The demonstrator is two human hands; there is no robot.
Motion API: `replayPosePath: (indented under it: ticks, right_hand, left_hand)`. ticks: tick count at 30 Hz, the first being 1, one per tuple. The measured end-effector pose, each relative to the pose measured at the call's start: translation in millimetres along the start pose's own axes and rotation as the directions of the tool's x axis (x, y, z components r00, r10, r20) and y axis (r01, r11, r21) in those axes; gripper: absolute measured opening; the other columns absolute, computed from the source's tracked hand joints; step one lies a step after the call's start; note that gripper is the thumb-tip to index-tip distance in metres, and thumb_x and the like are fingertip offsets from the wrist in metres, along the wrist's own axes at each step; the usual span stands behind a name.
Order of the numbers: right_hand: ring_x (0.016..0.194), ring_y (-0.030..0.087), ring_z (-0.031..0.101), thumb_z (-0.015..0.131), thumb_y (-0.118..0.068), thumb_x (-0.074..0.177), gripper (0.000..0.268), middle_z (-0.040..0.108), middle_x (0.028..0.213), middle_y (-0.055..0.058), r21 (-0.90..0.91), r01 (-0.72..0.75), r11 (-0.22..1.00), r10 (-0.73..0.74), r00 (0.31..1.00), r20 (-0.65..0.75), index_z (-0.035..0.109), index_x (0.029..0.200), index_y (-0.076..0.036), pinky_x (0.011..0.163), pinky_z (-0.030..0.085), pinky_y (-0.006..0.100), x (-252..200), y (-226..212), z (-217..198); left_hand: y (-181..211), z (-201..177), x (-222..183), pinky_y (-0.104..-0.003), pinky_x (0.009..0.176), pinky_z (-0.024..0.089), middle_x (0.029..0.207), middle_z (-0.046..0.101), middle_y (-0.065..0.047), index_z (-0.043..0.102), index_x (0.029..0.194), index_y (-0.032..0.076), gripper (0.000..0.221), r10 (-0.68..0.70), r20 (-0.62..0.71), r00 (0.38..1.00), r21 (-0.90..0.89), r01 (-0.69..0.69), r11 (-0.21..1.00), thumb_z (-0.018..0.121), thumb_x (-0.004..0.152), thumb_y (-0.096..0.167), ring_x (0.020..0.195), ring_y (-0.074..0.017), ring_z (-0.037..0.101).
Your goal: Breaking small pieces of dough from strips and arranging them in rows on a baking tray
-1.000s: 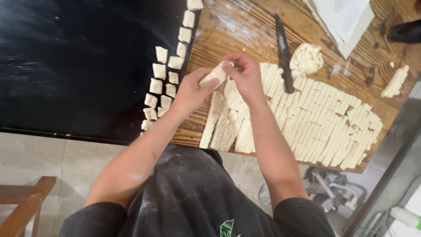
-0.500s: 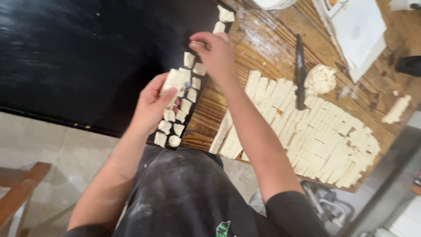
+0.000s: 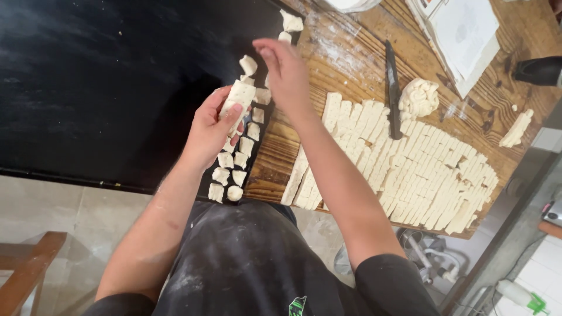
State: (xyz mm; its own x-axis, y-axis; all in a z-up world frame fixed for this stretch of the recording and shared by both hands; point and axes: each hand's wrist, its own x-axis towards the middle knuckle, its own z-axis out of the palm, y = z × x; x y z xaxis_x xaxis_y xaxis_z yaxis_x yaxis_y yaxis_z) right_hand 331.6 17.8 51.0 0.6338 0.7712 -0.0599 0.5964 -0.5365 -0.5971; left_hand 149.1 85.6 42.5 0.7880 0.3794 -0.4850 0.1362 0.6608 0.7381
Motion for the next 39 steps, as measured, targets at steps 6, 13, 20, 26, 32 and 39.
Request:
replayPosePath:
  ticks: [6, 13, 20, 26, 32, 39]
  right_hand:
    - [0.106, 0.013, 0.072, 0.069, -0.02, 0.093, 0.023, 0.075, 0.122, 0.001, 0.165, -0.432, 0.887, 0.315, 0.825, 0.47, 0.072, 0.116, -0.021, 0.097, 0.062, 0.03, -7, -36, -29]
    - [0.111, 0.019, 0.065, 0.068, -0.034, 0.094, 0.021, 0.078, 0.109, -0.008, -0.063, -0.262, 0.963, 0.265, 0.963, 0.054, 0.073, 0.114, -0.028, 0.1, 0.043, 0.042, 16, 10, 8]
    - [0.096, 0.013, 0.065, 0.045, -0.037, 0.104, 0.039, 0.07, 0.123, 0.005, 0.109, -0.258, 0.96, 0.258, 0.966, 0.013, 0.064, 0.127, -0.012, 0.08, 0.055, 0.024, -2, -18, 3]
    - [0.079, 0.012, 0.073, 0.073, -0.023, 0.097, 0.022, 0.076, 0.093, 0.003, 0.431, -0.32, 0.844, 0.242, 0.943, 0.227, 0.075, 0.117, -0.015, 0.07, 0.063, 0.027, -12, -9, -13]
    - [0.104, 0.025, 0.07, 0.074, -0.018, 0.096, 0.023, 0.071, 0.102, 0.0, 0.062, 0.003, 0.998, 0.006, 0.988, -0.154, 0.075, 0.117, -0.027, 0.097, 0.053, 0.039, 43, 64, 18]
    - [0.112, 0.022, 0.063, 0.065, -0.024, 0.102, 0.029, 0.06, 0.115, -0.003, -0.103, 0.168, 0.98, -0.191, 0.933, -0.303, 0.067, 0.13, -0.028, 0.103, 0.05, 0.037, 45, 55, 22]
  left_hand:
    - [11, 9, 9, -0.021, 0.044, 0.045, 0.085, 0.061, -0.005, 0.059, 0.12, 0.005, 0.019, -0.107, -0.021, 0.994, 0.104, 0.109, 0.989, 0.061, 0.102, 0.011, 0.064, -0.0099, 0.06]
    - [11, 6, 3, -0.026, 0.07, 0.055, 0.112, 0.055, -0.007, 0.053, 0.139, 0.01, 0.041, -0.056, 0.006, 0.998, 0.055, 0.056, 0.997, 0.053, 0.099, 0.0, 0.079, -0.0128, 0.064]
    - [1, 3, 10, -0.031, 0.087, 0.066, 0.116, 0.074, -0.022, 0.054, 0.141, -0.005, 0.055, -0.078, -0.175, 0.982, -0.215, 0.04, 0.976, 0.07, 0.089, -0.001, 0.085, -0.0247, 0.076]
    - [-27, 1, 19, -0.034, 0.071, 0.069, 0.109, 0.075, -0.027, 0.066, 0.123, -0.009, 0.037, -0.03, -0.24, 0.97, -0.36, -0.06, 0.931, 0.073, 0.087, -0.013, 0.088, -0.0348, 0.079]
    - [-11, 6, 11, -0.038, 0.089, 0.066, 0.117, 0.072, -0.024, 0.063, 0.131, -0.006, 0.035, -0.03, -0.206, 0.978, -0.384, -0.052, 0.922, 0.058, 0.096, -0.01, 0.104, -0.035, 0.076]
    - [-29, -10, 3, -0.045, 0.105, 0.06, 0.12, 0.061, -0.023, 0.058, 0.138, -0.005, 0.043, 0.0, -0.201, 0.98, -0.46, -0.094, 0.883, 0.056, 0.096, -0.013, 0.116, -0.042, 0.07]
